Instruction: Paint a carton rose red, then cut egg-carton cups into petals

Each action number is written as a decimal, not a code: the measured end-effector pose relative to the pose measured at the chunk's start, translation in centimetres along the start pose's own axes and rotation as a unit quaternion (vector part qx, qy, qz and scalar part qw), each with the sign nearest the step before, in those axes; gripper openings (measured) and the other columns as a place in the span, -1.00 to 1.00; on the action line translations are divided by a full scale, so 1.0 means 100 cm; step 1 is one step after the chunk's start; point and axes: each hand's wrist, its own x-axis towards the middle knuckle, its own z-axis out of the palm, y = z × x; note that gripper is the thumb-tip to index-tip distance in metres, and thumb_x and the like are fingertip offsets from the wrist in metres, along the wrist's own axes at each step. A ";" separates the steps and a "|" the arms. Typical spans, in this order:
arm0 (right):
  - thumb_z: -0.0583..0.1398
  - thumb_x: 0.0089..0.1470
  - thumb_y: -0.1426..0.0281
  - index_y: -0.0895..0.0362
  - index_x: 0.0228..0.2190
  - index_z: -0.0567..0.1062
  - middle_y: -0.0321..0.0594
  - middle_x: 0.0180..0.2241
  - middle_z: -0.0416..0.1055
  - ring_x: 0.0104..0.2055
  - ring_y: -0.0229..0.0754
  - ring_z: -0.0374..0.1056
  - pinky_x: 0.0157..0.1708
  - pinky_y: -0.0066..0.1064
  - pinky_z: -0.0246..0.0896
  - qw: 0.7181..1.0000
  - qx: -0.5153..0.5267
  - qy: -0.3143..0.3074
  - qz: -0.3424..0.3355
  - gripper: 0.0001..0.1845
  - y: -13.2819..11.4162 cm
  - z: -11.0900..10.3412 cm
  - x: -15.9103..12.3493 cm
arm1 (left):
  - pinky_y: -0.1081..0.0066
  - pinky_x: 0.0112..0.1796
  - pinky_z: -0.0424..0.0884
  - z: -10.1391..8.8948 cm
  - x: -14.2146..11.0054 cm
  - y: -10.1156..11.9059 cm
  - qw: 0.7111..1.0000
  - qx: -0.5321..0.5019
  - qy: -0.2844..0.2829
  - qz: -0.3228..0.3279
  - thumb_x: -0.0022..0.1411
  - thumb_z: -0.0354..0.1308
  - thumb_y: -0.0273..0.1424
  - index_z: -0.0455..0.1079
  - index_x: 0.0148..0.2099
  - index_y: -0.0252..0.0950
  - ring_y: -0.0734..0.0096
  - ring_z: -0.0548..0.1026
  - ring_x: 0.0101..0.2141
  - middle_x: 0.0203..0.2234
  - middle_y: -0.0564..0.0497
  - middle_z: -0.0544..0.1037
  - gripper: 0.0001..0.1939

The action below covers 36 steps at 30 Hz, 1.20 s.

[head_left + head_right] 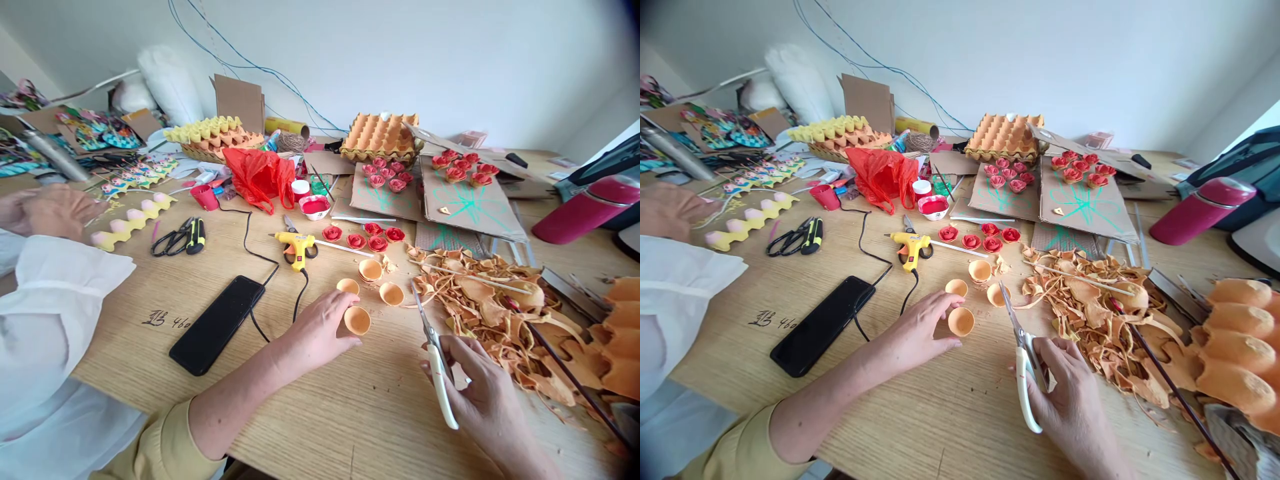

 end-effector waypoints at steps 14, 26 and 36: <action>0.20 0.20 0.23 0.03 -0.44 0.39 -0.27 -0.49 0.38 -0.41 -0.16 0.30 -0.42 -0.38 0.26 1.000 0.000 -0.008 0.008 -0.79 0.000 0.001 -0.001 | 0.11 0.02 0.45 0.003 -0.001 -0.001 1.000 -0.003 0.007 0.013 0.14 0.33 -0.46 0.26 0.15 -0.17 0.12 0.51 0.00 0.07 -0.11 0.48 -0.45; 0.17 0.25 0.30 0.04 -0.44 0.33 -0.32 -0.52 0.31 -0.41 -0.19 0.22 -0.39 -0.39 0.19 1.000 -0.005 -0.012 -0.020 -0.78 0.002 0.004 0.000 | 0.07 0.09 0.42 -0.039 0.004 -0.018 0.989 0.052 0.132 -0.044 0.17 0.27 -0.47 0.36 0.12 -0.20 0.11 0.50 0.04 0.05 -0.12 0.47 -0.55; 0.16 0.25 0.27 0.03 -0.44 0.36 -0.30 -0.51 0.33 -0.44 -0.19 0.26 -0.44 -0.41 0.21 1.000 -0.012 0.000 -0.022 -0.78 0.000 0.005 0.001 | 0.10 0.03 0.46 -0.034 0.009 -0.040 0.990 0.092 0.079 -0.075 0.16 0.28 -0.48 0.42 0.02 -0.23 0.09 0.53 -0.02 -0.05 -0.10 0.52 -0.65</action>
